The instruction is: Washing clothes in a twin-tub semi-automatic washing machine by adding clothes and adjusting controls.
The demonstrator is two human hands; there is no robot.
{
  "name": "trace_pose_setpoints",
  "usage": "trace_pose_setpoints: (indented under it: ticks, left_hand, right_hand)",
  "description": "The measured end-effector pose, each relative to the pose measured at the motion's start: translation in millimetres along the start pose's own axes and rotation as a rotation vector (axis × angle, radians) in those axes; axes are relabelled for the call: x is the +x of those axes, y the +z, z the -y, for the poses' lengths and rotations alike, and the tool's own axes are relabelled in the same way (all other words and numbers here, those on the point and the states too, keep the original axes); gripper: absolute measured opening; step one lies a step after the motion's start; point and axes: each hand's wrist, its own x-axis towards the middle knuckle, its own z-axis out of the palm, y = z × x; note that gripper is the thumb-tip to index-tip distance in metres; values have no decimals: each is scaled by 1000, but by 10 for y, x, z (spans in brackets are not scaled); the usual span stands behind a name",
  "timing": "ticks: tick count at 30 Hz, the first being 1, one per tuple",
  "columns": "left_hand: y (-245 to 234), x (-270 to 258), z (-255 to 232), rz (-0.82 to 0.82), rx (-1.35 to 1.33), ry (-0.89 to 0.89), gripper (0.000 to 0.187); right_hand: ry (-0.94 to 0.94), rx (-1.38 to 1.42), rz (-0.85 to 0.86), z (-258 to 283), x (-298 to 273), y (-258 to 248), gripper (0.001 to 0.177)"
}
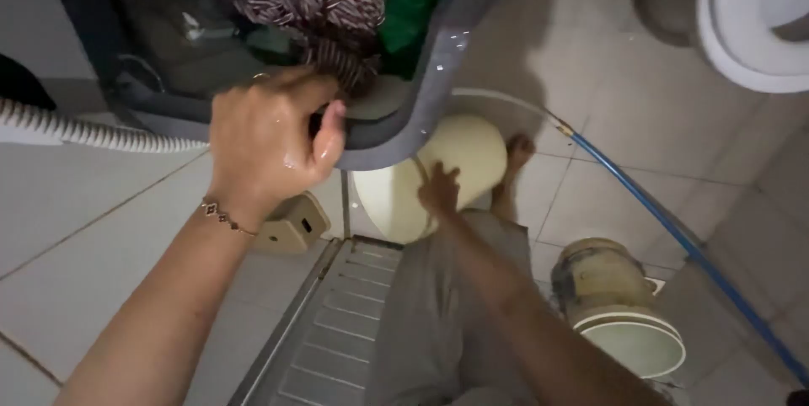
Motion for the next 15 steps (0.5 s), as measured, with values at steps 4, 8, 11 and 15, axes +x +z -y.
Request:
trace_pose_setpoints:
  ticks: [4,8,11,15]
  left_hand:
    - [1,10,12,-16,-5,15,17]
    - [-24,21,-2,5,-19,-2,16]
    - [-25,11,8,6,-28,-2,16]
    - [-36,40,-23,-4,-8,-3,17]
  right_hand:
    - [-45,76,92,272,427,-102,47]
    - [61,198,234,487,290,-150,44]
    - [134,266,336,269,-158,-250,41]
    - [238,347,388,-587,-592,-470,38]
